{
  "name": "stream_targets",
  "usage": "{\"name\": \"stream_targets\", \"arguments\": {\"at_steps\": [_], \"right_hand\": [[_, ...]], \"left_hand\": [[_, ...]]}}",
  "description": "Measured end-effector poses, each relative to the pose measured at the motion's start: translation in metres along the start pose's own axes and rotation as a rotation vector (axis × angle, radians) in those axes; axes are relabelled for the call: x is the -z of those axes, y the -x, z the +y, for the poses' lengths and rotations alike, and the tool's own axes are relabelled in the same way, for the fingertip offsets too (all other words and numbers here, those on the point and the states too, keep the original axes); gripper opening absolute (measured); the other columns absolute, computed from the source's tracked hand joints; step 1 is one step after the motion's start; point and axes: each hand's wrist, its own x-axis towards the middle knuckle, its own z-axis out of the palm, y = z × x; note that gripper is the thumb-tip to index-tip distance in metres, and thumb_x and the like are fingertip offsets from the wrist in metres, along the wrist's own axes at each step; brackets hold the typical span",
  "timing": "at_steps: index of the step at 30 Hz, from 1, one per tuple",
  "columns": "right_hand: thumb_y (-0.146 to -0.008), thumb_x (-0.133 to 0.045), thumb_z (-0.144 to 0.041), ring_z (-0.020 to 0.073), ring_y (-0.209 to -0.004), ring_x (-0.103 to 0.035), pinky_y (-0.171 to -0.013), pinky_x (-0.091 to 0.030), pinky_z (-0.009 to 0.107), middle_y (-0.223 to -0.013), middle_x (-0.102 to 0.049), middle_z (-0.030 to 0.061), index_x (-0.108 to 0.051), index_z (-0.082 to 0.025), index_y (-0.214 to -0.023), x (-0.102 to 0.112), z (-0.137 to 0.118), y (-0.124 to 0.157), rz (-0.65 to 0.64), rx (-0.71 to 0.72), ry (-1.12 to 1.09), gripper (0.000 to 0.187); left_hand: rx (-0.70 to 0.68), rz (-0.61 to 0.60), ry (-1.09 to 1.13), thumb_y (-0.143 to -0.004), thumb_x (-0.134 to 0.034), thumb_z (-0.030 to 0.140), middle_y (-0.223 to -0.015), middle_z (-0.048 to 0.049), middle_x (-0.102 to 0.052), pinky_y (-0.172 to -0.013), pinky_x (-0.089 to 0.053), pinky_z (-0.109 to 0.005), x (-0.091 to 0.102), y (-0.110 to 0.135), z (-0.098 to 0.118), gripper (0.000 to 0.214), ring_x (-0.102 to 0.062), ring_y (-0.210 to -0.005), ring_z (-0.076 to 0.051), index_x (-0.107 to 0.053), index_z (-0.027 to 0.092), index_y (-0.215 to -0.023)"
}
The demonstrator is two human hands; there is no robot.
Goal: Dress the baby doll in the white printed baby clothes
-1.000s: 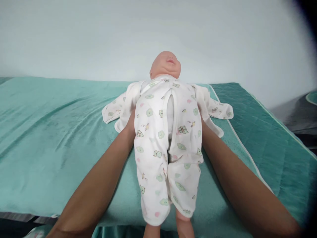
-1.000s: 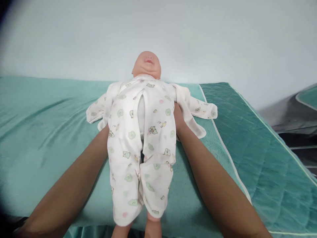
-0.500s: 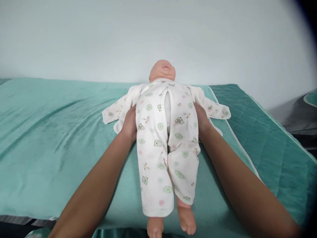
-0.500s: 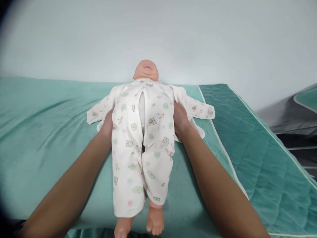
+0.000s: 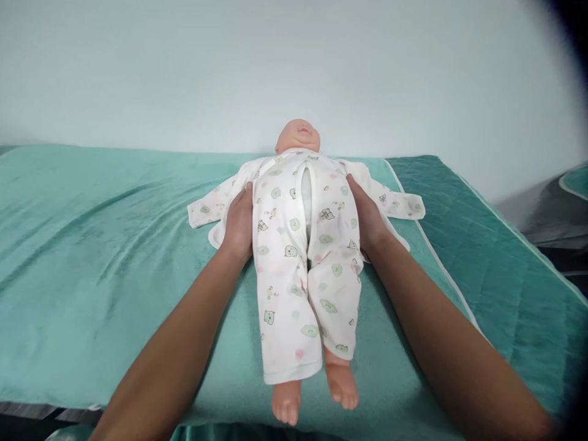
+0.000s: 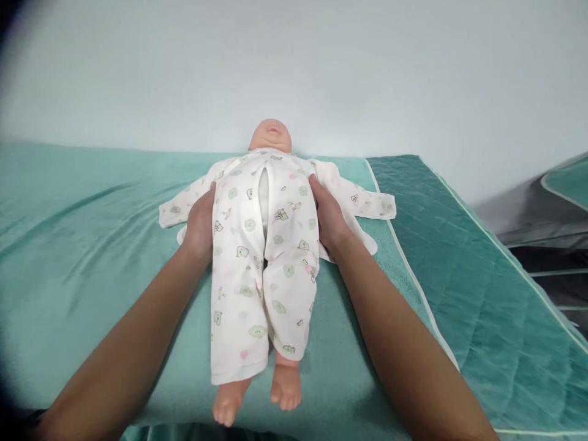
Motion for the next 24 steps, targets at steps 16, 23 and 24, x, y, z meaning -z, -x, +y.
{"name": "stream_targets", "arguments": {"at_steps": [16,23,24], "right_hand": [[-0.092,-0.06,-0.041,0.0212,-0.137,-0.046,-0.114,-0.039,0.044,-0.146,-0.051,0.0065,-0.051,-0.027,-0.135,0.004,-0.001,0.079,0.309,0.11,0.169,0.046],[-0.089,-0.062,-0.025,0.0267,-0.12,-0.054,-0.099,-0.047,0.047,-0.126,-0.057,0.0108,-0.052,-0.026,-0.125,0.004,-0.014,0.22,0.14,0.246,0.629,0.037],[-0.088,-0.064,-0.025,0.0277,-0.117,-0.055,-0.097,-0.047,0.048,-0.123,-0.058,0.0109,-0.053,-0.026,-0.123,0.003,-0.014,0.228,0.099,0.243,0.696,0.036]], "left_hand": [[-0.228,0.049,-0.227,-0.097,-0.044,0.045,-0.124,-0.0059,-0.066,-0.104,-0.042,-0.037,0.017,0.021,-0.016,0.034,-0.057,-0.117,-0.022,-0.064,0.023,-0.115],[-0.615,-0.133,-0.463,-0.093,-0.055,0.028,-0.108,-0.0053,-0.068,-0.1,-0.046,-0.038,0.033,0.132,0.006,0.015,-0.059,-0.107,-0.02,-0.065,0.023,-0.103],[-0.658,-0.216,-0.526,-0.093,-0.056,0.026,-0.105,-0.0046,-0.068,-0.103,-0.044,-0.04,0.032,0.147,0.009,0.014,-0.059,-0.106,-0.02,-0.065,0.023,-0.102]]}}
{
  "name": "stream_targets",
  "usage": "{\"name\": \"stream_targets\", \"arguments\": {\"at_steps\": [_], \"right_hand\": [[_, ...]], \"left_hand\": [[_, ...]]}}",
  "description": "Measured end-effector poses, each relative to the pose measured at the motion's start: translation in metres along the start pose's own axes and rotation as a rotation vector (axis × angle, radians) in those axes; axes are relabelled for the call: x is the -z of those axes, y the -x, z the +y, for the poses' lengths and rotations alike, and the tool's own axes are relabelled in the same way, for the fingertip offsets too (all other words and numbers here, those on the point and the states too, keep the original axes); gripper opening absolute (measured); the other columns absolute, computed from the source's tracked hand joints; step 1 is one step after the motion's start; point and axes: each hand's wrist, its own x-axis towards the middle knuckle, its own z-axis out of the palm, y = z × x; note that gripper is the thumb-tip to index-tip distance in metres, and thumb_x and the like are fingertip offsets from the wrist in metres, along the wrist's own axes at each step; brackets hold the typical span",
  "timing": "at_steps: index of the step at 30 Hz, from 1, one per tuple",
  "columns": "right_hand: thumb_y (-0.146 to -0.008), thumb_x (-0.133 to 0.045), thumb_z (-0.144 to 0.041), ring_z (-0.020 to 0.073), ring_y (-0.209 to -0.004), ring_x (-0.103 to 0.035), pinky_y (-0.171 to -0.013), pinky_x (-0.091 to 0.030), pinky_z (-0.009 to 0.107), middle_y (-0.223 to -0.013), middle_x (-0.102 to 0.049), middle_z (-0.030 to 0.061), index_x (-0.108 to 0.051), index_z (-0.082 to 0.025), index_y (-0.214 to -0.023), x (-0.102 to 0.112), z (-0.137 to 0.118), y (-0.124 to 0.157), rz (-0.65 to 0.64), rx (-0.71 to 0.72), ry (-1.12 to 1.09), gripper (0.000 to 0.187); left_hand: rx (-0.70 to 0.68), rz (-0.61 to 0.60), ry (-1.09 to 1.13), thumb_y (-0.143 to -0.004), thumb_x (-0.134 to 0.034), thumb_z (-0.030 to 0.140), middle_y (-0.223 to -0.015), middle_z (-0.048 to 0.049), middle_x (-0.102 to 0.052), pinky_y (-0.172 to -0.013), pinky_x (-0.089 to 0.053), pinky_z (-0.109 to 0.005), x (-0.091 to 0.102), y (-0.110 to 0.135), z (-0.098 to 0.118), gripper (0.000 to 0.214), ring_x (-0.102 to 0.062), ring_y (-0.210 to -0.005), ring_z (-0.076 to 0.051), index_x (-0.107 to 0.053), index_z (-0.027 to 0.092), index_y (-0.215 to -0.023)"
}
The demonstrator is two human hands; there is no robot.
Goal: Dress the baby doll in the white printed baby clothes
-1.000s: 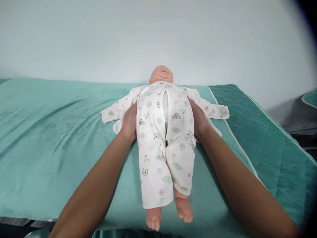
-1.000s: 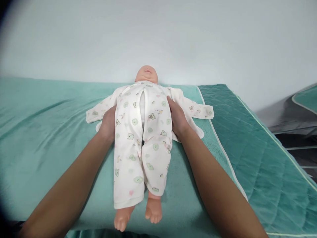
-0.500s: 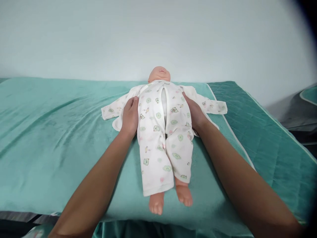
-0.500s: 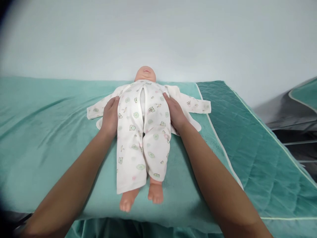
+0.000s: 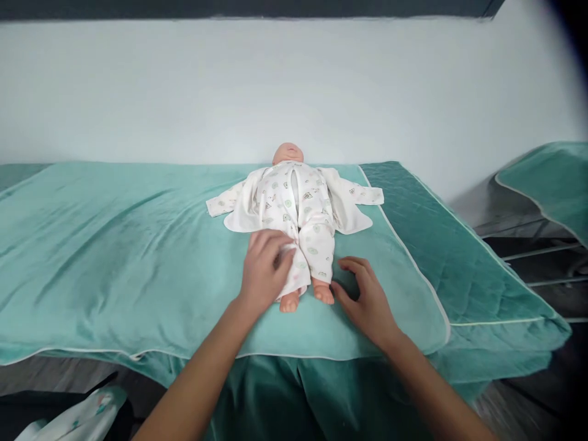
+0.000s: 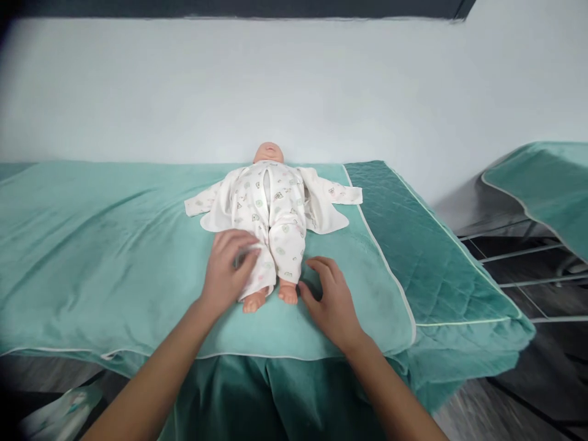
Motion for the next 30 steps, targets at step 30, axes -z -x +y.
{"name": "stream_targets", "arguments": {"at_steps": [30], "right_hand": [[-0.089,-0.051,-0.014,0.0183,-0.086,-0.056,-0.08,-0.045,0.033,-0.09,-0.058,0.0013,-0.056,-0.023,-0.091,0.054,-0.035,-0.005,-0.238,0.014,-0.175,0.011]], "left_hand": [[-0.148,-0.257,0.011,-0.084,-0.053,0.011,-0.09,-0.003,-0.066,-0.08,-0.049,-0.034,0.015,0.029,0.075,0.015,-0.061,-0.089,-0.019,-0.058,0.021,-0.094]]}}
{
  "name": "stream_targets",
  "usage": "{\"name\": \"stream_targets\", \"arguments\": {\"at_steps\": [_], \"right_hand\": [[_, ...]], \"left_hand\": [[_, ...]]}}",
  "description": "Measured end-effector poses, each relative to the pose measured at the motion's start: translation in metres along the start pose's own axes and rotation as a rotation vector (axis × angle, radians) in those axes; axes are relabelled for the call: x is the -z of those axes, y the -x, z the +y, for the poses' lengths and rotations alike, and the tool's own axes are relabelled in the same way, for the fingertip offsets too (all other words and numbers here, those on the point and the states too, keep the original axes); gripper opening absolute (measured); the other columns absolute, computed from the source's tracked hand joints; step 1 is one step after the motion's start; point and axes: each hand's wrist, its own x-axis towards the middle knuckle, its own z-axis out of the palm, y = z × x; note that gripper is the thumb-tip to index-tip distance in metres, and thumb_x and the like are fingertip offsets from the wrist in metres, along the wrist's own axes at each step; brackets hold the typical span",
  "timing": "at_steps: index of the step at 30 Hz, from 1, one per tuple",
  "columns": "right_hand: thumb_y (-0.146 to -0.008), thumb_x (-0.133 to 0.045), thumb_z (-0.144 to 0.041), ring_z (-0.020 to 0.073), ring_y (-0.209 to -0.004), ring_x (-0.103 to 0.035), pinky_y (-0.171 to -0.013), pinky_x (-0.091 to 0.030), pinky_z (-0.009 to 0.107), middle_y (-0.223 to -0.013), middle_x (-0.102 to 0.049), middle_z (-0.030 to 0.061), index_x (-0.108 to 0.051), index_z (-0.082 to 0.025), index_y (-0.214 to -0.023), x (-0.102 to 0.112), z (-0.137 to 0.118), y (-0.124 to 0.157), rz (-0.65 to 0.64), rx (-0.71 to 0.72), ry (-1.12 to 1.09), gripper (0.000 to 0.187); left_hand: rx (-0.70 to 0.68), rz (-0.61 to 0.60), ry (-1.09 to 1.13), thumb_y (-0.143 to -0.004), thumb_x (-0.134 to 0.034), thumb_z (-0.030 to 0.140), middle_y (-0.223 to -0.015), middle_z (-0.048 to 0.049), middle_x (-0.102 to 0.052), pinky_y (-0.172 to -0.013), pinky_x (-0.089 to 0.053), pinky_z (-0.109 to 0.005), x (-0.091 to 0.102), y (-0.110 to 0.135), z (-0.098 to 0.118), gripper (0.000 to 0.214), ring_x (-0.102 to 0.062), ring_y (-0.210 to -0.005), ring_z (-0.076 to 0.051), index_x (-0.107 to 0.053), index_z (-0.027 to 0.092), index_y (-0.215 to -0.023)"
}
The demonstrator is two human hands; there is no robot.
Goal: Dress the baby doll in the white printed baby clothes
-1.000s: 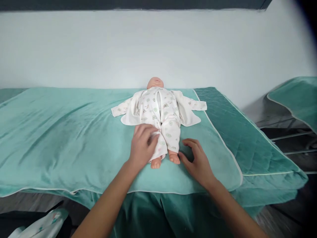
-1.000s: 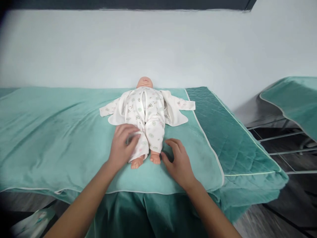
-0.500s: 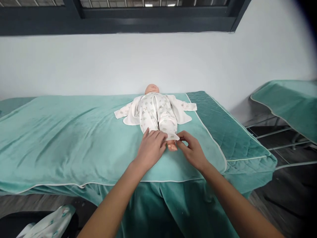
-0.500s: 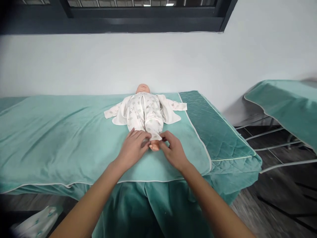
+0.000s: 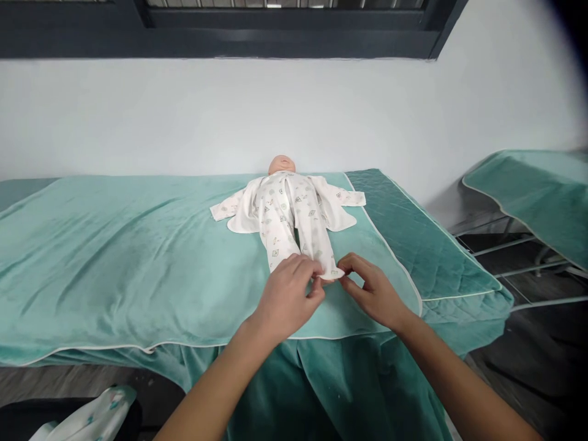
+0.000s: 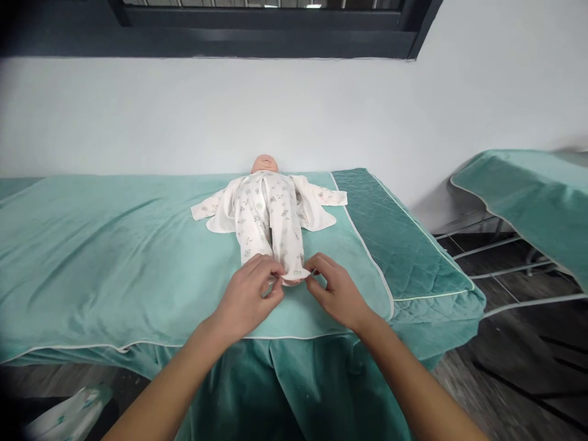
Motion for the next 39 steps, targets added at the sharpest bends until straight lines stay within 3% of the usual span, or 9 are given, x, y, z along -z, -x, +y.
{"name": "stream_targets", "arguments": {"at_steps": [4,7,10,16,22,27,32,36,39], "right_hand": [[-0.091,-0.05,-0.014,0.0191,-0.089,-0.056,-0.08,-0.047,0.035,-0.094,-0.057,0.003,-0.054,-0.023,-0.091,0.005,0.01,0.011,-0.118,-0.014,0.122,0.01],[-0.093,-0.048,-0.014,0.0195,-0.093,-0.058,-0.082,-0.049,0.036,-0.103,-0.058,0.0048,-0.055,-0.023,-0.097,0.009,0.011,0.017,-0.196,-0.036,0.202,0.012],[-0.094,-0.049,-0.016,0.0206,-0.108,-0.058,-0.092,-0.05,0.038,-0.12,-0.057,0.0072,-0.055,-0.024,-0.109,0.007,-0.003,0.017,-0.099,0.001,0.205,0.018],[-0.09,-0.057,-0.017,0.0287,-0.139,-0.039,-0.113,-0.037,0.049,-0.146,-0.048,0.0115,-0.058,-0.021,-0.118,-0.03,-0.045,-0.013,-0.031,0.281,0.472,0.028],[-0.088,-0.059,-0.016,0.0305,-0.135,-0.044,-0.116,-0.031,0.053,-0.136,-0.058,0.0121,-0.064,-0.018,-0.097,-0.06,-0.043,-0.037,-0.046,0.21,0.751,0.011],[-0.094,-0.055,-0.021,0.0284,-0.13,-0.049,-0.116,-0.029,0.054,-0.13,-0.062,0.0082,-0.063,-0.021,-0.095,-0.064,-0.044,-0.035,-0.008,0.219,0.708,0.008],[-0.093,-0.053,-0.019,0.0241,-0.126,-0.051,-0.117,-0.029,0.05,-0.126,-0.062,0.0068,-0.06,-0.021,-0.093,-0.06,-0.057,-0.027,0.021,0.287,0.529,0.007],[-0.092,-0.053,-0.015,0.0236,-0.126,-0.051,-0.117,-0.029,0.05,-0.125,-0.062,0.0072,-0.059,-0.02,-0.092,-0.055,-0.061,-0.019,-0.02,0.356,0.447,0.008],[-0.094,-0.052,-0.016,0.0224,-0.124,-0.053,-0.115,-0.034,0.049,-0.127,-0.061,0.0075,-0.059,-0.022,-0.1,-0.048,-0.044,-0.019,0.027,0.351,0.356,0.011]], "left_hand": [[-0.068,-0.095,-0.072,-0.089,-0.049,0.011,-0.094,-0.0044,-0.065,-0.082,-0.048,-0.037,-0.002,0.012,0.005,0.017,-0.059,-0.092,-0.021,-0.058,0.02,-0.099],[0.031,0.02,0.019,-0.092,-0.05,0.013,-0.1,-0.0042,-0.064,-0.085,-0.049,-0.035,0.001,0.032,-0.009,0.017,-0.058,-0.096,-0.019,-0.058,0.021,-0.105],[0.224,0.135,0.087,-0.093,-0.05,0.013,-0.103,-0.0038,-0.062,-0.086,-0.049,-0.032,0.004,0.055,-0.032,0.019,-0.058,-0.098,-0.017,-0.057,0.022,-0.108],[0.374,0.057,0.044,-0.085,-0.054,0.008,-0.109,-0.0047,-0.057,-0.089,-0.048,-0.035,-0.003,0.073,-0.052,0.035,-0.056,-0.105,-0.02,-0.052,0.023,-0.117],[0.371,0.073,0.04,-0.093,-0.052,0.02,-0.096,-0.0027,-0.062,-0.082,-0.046,-0.034,-0.012,0.063,-0.052,0.007,-0.057,-0.094,-0.02,-0.056,0.022,-0.098],[0.36,0.161,0.229,-0.093,-0.052,0.017,-0.089,0.0013,-0.06,-0.077,-0.045,-0.026,0.002,0.058,-0.038,0.007,-0.058,-0.083,-0.013,-0.056,0.022,-0.09],[0.332,0.262,0.229,-0.09,-0.053,0.013,-0.087,0.002,-0.058,-0.077,-0.044,-0.024,0.021,0.059,-0.029,0.009,-0.057,-0.083,-0.012,-0.054,0.022,-0.088],[0.377,0.219,0.21,-0.085,-0.051,0.007,-0.086,0.0015,-0.056,-0.076,-0.045,-0.025,0.021,0.074,-0.043,0.014,-0.056,-0.082,-0.013,-0.052,0.021,-0.086],[0.386,0.193,0.246,-0.085,-0.05,0.008,-0.091,-0.0003,-0.058,-0.079,-0.048,-0.027,0.016,0.084,-0.064,0.017,-0.058,-0.086,-0.015,-0.054,0.022,-0.094]]}}
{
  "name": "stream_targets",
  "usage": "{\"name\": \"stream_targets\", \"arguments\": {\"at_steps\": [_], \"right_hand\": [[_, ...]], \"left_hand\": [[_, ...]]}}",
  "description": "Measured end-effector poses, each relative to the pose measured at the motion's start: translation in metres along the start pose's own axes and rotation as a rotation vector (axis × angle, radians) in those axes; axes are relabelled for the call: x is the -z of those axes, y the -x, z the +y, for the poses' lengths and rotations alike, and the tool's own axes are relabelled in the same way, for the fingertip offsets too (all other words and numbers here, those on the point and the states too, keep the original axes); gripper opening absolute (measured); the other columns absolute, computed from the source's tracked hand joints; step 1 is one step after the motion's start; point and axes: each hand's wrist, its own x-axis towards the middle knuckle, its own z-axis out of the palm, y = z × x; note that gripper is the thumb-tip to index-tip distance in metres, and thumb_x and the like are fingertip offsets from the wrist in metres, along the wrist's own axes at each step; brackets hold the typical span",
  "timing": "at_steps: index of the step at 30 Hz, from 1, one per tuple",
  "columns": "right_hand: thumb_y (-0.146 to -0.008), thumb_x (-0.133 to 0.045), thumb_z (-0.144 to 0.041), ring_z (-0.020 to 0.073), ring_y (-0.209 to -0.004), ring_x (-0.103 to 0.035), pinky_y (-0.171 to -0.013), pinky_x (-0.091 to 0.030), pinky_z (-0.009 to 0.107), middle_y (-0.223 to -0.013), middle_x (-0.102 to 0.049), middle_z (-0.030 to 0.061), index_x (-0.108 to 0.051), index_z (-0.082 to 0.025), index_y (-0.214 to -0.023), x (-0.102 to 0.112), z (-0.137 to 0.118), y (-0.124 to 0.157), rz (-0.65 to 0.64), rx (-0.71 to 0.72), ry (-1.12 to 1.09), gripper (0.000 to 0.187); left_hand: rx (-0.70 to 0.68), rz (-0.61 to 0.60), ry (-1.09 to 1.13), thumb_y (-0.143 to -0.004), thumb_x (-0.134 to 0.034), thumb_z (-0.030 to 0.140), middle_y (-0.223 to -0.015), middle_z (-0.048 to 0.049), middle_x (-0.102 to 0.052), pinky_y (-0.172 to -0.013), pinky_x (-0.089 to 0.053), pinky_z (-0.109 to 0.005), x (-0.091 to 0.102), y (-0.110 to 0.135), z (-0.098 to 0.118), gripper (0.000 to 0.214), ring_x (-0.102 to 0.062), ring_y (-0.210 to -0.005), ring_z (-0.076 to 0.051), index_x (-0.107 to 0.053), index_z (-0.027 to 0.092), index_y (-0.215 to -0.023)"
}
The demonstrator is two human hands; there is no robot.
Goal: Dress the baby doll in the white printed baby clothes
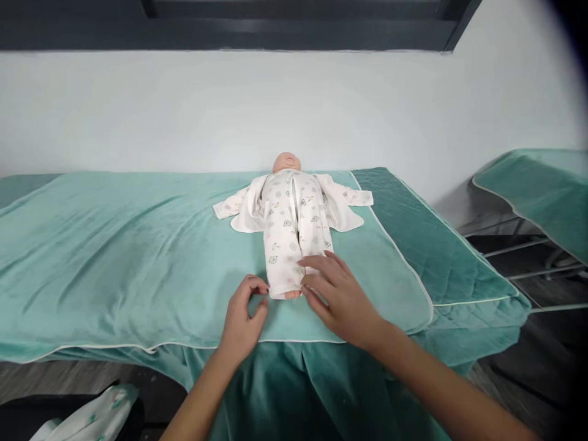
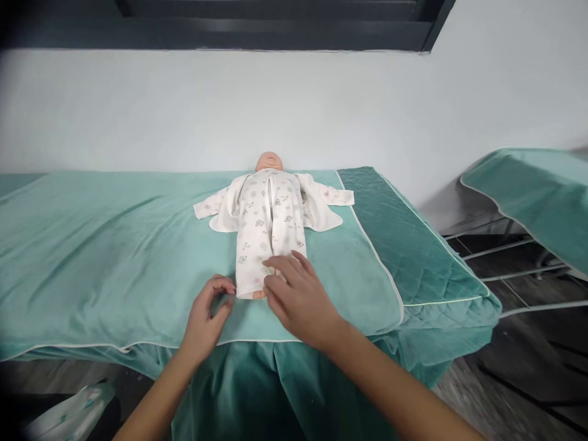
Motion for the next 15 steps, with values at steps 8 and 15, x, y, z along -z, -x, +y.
{"name": "stream_targets", "arguments": {"at_steps": [8,15], "right_hand": [[-0.089,-0.043,-0.01,0.0292,-0.13,-0.046,-0.109,-0.042,0.049,-0.137,-0.053,0.0178,-0.053,-0.014,-0.129,-0.029,0.113,-0.012,0.151,-0.357,0.1,0.042],[-0.096,-0.042,-0.018,0.0276,-0.127,-0.047,-0.112,-0.035,0.042,-0.134,-0.056,0.0183,-0.059,-0.01,-0.128,-0.044,0.147,-0.052,-0.011,-0.221,0.302,0.037]], "left_hand": [[-0.222,-0.011,-0.604,-0.09,-0.048,0.016,-0.131,-0.0138,-0.059,-0.113,-0.038,-0.049,-0.004,-0.089,-0.038,0.039,-0.04,-0.136,-0.032,-0.058,0.014,-0.127],[-0.32,-0.304,-0.713,-0.083,-0.053,0.016,-0.128,-0.0182,-0.062,-0.114,-0.036,-0.053,-0.023,-0.182,-0.058,0.038,-0.044,-0.135,-0.035,-0.067,0.014,-0.118]]}}
